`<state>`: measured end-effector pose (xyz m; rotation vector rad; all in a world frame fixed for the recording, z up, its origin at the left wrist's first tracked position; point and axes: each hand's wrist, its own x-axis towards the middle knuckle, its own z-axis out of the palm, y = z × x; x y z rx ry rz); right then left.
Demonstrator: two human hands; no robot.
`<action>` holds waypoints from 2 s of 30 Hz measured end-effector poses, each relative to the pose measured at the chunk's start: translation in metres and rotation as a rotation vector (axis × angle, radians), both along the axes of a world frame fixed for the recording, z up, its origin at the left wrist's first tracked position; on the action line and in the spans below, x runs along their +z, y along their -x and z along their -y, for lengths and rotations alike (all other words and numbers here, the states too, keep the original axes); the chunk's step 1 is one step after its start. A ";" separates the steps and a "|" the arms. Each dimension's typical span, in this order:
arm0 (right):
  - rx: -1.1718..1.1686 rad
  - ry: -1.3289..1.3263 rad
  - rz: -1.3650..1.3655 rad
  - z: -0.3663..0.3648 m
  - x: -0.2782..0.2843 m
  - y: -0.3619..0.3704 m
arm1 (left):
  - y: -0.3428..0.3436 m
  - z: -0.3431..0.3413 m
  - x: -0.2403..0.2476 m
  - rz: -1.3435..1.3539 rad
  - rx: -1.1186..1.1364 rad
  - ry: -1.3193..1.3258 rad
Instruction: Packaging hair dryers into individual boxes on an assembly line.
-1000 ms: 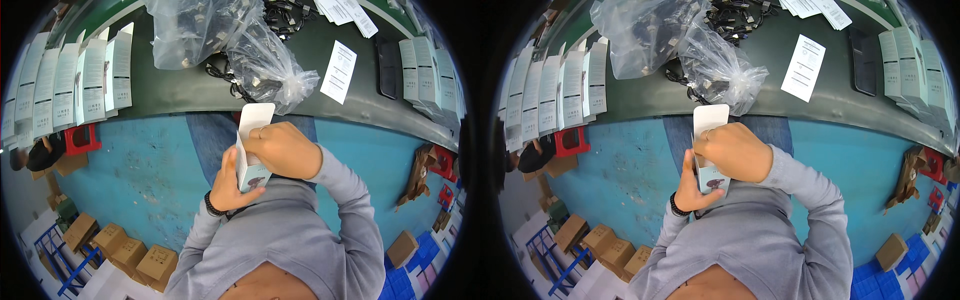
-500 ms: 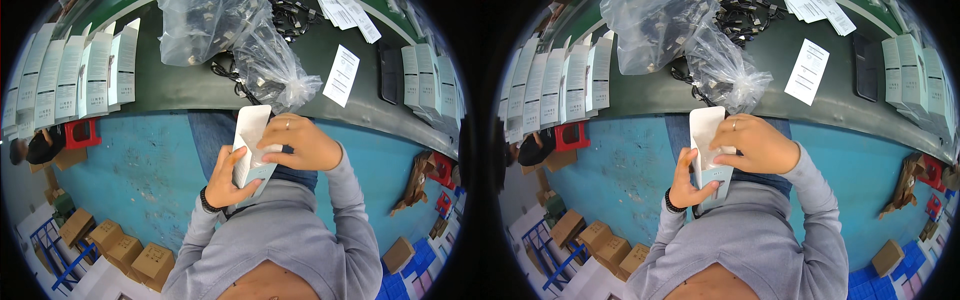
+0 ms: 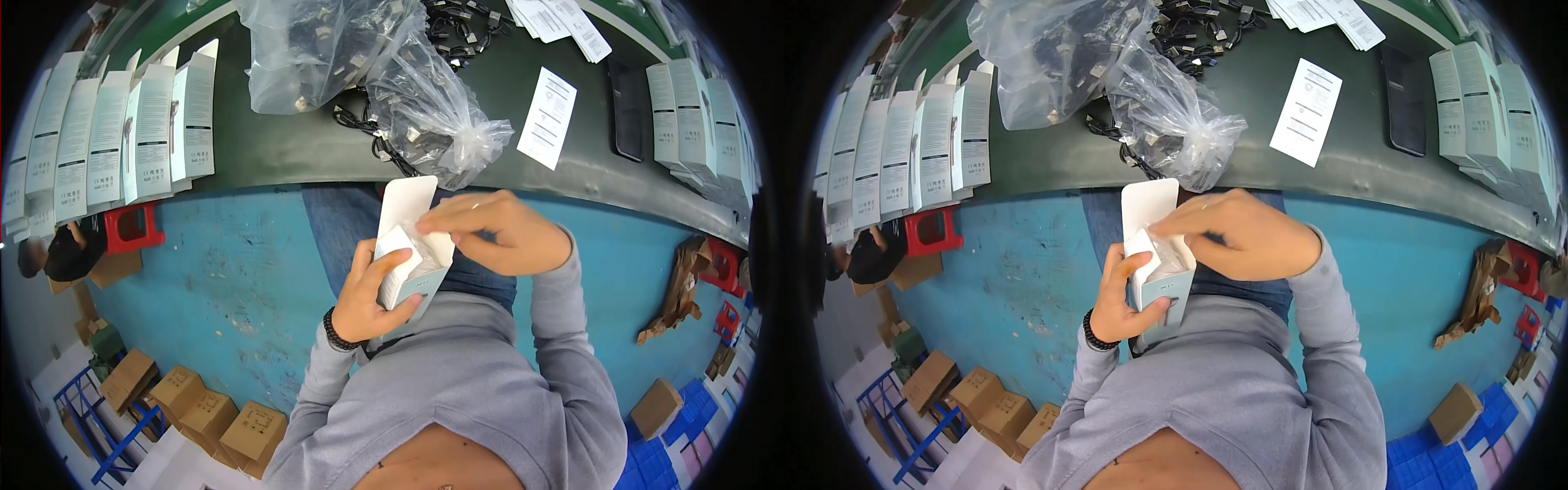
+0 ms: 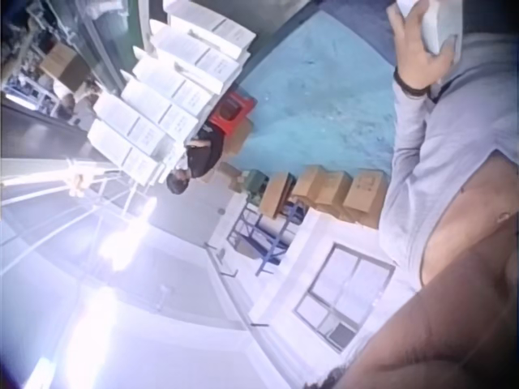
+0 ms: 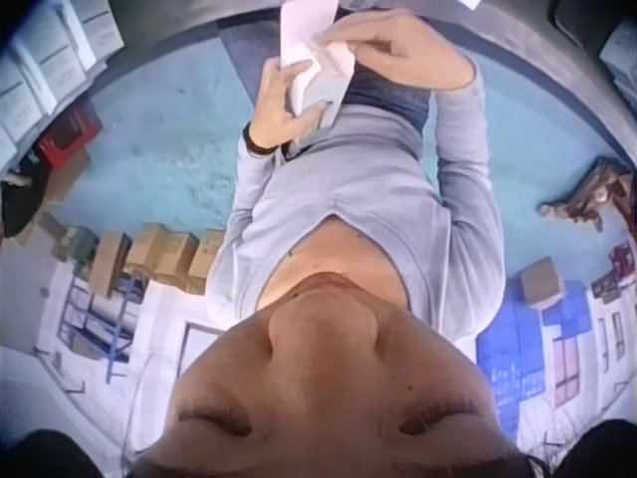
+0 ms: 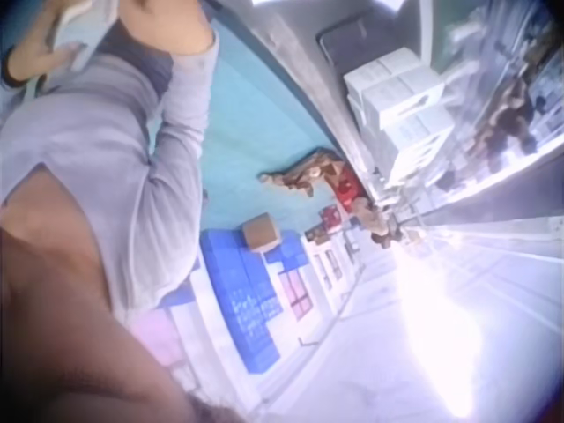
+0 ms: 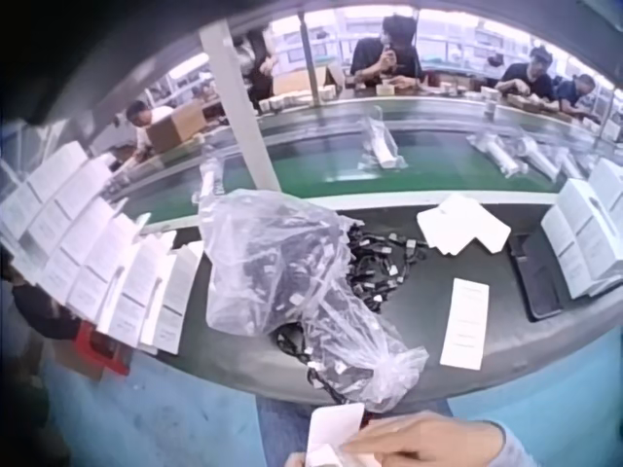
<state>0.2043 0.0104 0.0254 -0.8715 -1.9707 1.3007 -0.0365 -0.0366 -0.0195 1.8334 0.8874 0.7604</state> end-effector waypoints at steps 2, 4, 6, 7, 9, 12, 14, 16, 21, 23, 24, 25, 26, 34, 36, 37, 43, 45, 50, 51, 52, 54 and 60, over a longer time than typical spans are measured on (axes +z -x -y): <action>-0.250 0.088 -0.167 0.006 0.005 -0.002 | 0.003 0.000 0.001 -0.064 -0.022 -0.013; -0.307 -0.042 -0.159 0.018 -0.007 0.002 | 0.009 0.000 -0.002 -0.045 0.004 0.017; -0.488 0.220 -0.119 0.038 -0.010 0.014 | 0.011 0.000 -0.003 -0.028 0.035 0.051; -0.372 0.076 -0.120 0.041 -0.025 0.018 | 0.010 -0.001 -0.003 -0.023 0.051 -0.003; -0.305 0.128 -0.212 0.054 -0.043 0.038 | 0.007 -0.003 -0.002 -0.044 0.090 -0.117; -0.276 0.128 -0.292 0.060 -0.064 0.056 | 0.001 -0.002 -0.005 -0.027 0.177 -0.161; -0.290 0.138 -0.318 0.062 -0.071 0.060 | 0.004 0.001 -0.012 0.016 0.158 -0.197; -0.311 0.192 -0.272 0.064 -0.074 0.060 | 0.003 0.002 -0.024 0.104 0.168 -0.242; -0.512 0.466 -0.648 0.075 -0.082 0.073 | 0.003 -0.004 -0.019 0.178 0.197 -0.220; -0.481 0.398 -0.637 0.073 -0.079 0.068 | 0.001 -0.006 -0.013 0.179 0.233 -0.206; -0.453 0.327 -0.626 0.072 -0.077 0.064 | 0.000 -0.006 -0.013 0.179 0.238 -0.206; -0.465 0.297 -0.590 0.073 -0.079 0.060 | -0.001 -0.005 -0.012 0.194 0.256 -0.168; -0.461 0.299 -0.588 0.072 -0.078 0.060 | -0.001 -0.005 -0.012 0.210 0.275 -0.131; -0.390 0.243 -0.388 0.047 -0.068 0.053 | -0.003 -0.009 -0.008 0.303 0.272 -0.033; -0.223 0.098 -0.245 0.039 -0.061 0.044 | -0.003 -0.010 -0.004 0.342 0.278 0.029; -0.221 0.100 -0.246 0.037 -0.058 0.042 | -0.004 -0.012 -0.002 0.350 0.258 0.047; -0.200 0.188 -0.180 0.026 -0.053 0.035 | -0.007 -0.015 -0.003 0.330 0.218 0.109; -0.206 0.222 -0.193 0.026 -0.055 0.034 | -0.008 -0.016 -0.003 0.328 0.223 0.106; -0.247 0.220 -0.188 0.028 -0.055 0.037 | -0.008 -0.019 -0.003 0.335 0.226 0.196; -0.261 0.213 -0.168 0.028 -0.055 0.037 | -0.008 -0.020 -0.002 0.336 0.225 0.197; -0.262 0.214 -0.167 0.029 -0.054 0.038 | -0.007 -0.020 -0.001 0.337 0.230 0.256; -0.304 0.188 -0.181 0.031 -0.054 0.041 | -0.006 -0.021 -0.001 0.338 0.236 0.315; -0.332 0.081 -0.102 0.038 -0.066 0.043 | -0.001 -0.024 -0.010 0.324 0.178 0.305</action>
